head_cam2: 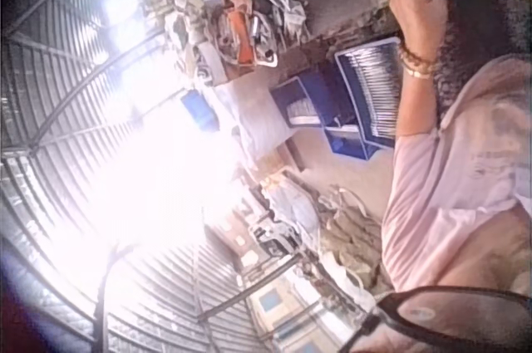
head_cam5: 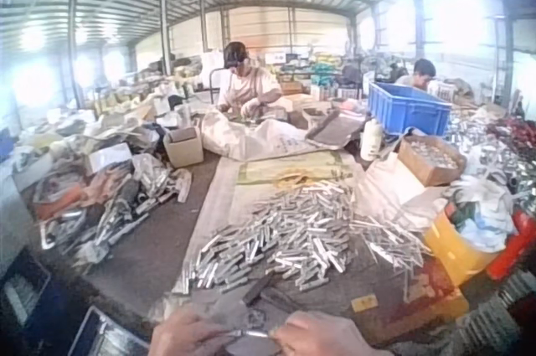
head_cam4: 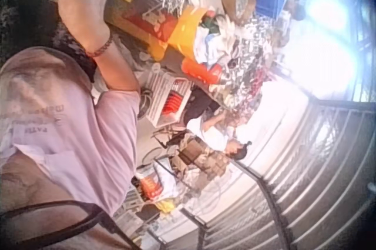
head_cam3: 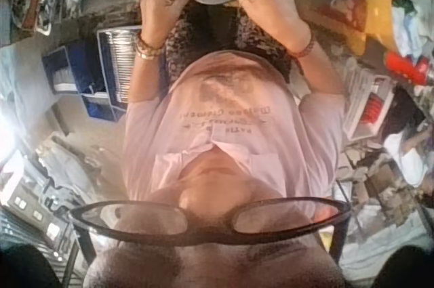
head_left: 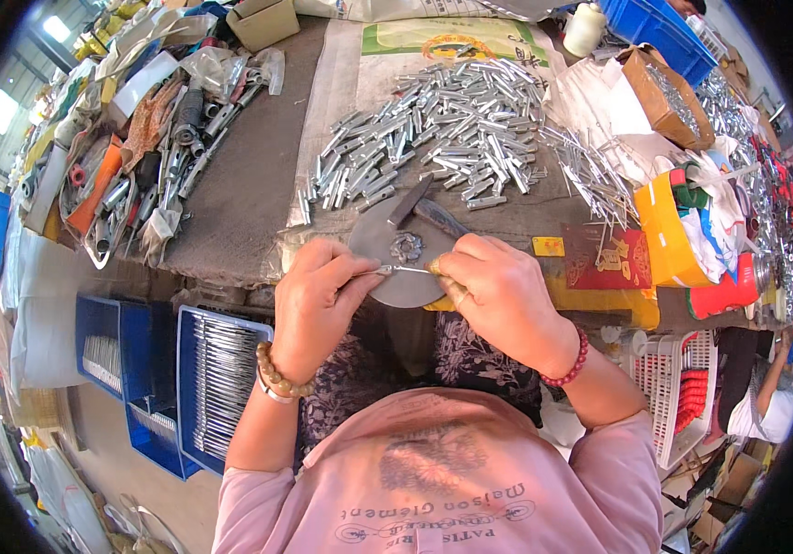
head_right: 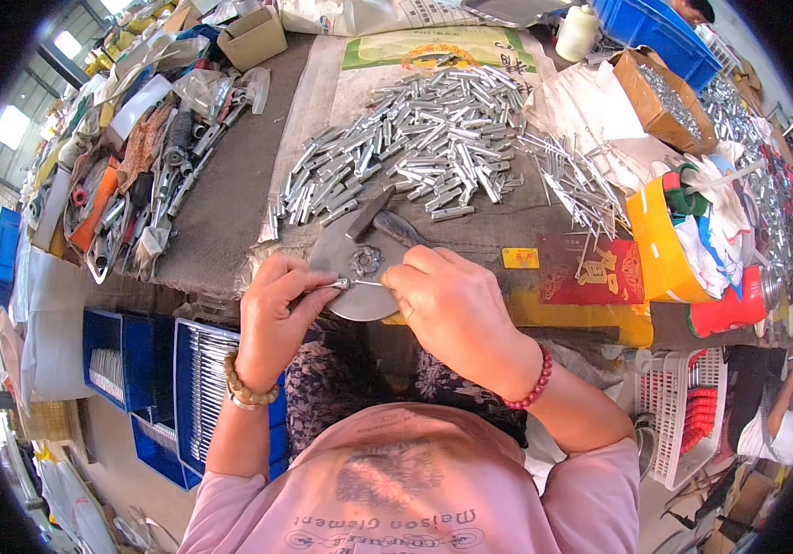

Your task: The person is assembling or inspecting small metal parts at a workbench using a hammer and a circular metal plate.

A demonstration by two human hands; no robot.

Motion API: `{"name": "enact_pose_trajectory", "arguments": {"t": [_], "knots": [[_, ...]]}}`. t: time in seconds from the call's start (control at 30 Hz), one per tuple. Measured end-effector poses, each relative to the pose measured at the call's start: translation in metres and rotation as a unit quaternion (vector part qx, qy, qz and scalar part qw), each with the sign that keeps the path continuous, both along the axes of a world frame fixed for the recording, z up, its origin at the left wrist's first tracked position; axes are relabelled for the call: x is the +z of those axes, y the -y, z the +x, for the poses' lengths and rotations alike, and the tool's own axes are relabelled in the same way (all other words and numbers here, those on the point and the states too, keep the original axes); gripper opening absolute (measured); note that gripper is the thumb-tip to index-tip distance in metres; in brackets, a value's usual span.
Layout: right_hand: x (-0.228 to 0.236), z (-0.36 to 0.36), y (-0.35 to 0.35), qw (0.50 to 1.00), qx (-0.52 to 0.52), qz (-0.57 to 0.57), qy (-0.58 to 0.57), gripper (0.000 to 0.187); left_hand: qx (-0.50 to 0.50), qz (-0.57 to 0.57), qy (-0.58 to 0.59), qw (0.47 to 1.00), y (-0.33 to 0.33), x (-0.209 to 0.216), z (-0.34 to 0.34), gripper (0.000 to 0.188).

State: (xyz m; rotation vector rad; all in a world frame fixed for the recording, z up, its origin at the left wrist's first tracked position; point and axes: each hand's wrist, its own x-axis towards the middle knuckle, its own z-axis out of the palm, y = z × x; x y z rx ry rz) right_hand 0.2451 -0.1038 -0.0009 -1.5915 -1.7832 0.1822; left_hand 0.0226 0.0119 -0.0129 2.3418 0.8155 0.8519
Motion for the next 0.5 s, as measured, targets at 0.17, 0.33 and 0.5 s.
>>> {"name": "enact_pose_trajectory", "arguments": {"t": [0.17, 0.33, 0.5], "knots": [[0.004, -0.0053, -0.0037, 0.996, -0.007, 0.02, 0.09, 0.01, -0.006, -0.017, 0.011, 1.0, -0.0007, -0.0035, -0.0033, 0.023], [-0.0023, -0.0016, -0.0059, 0.993, 0.004, 0.047, 0.109, 0.008, -0.016, -0.041, 0.018, 0.999, -0.0026, -0.0068, -0.0047, 0.021], [-0.0002, 0.0027, -0.0093, 0.992, 0.021, 0.047, 0.115, 0.008, -0.015, -0.064, 0.032, 0.997, -0.0032, -0.0084, -0.004, 0.021]]}}
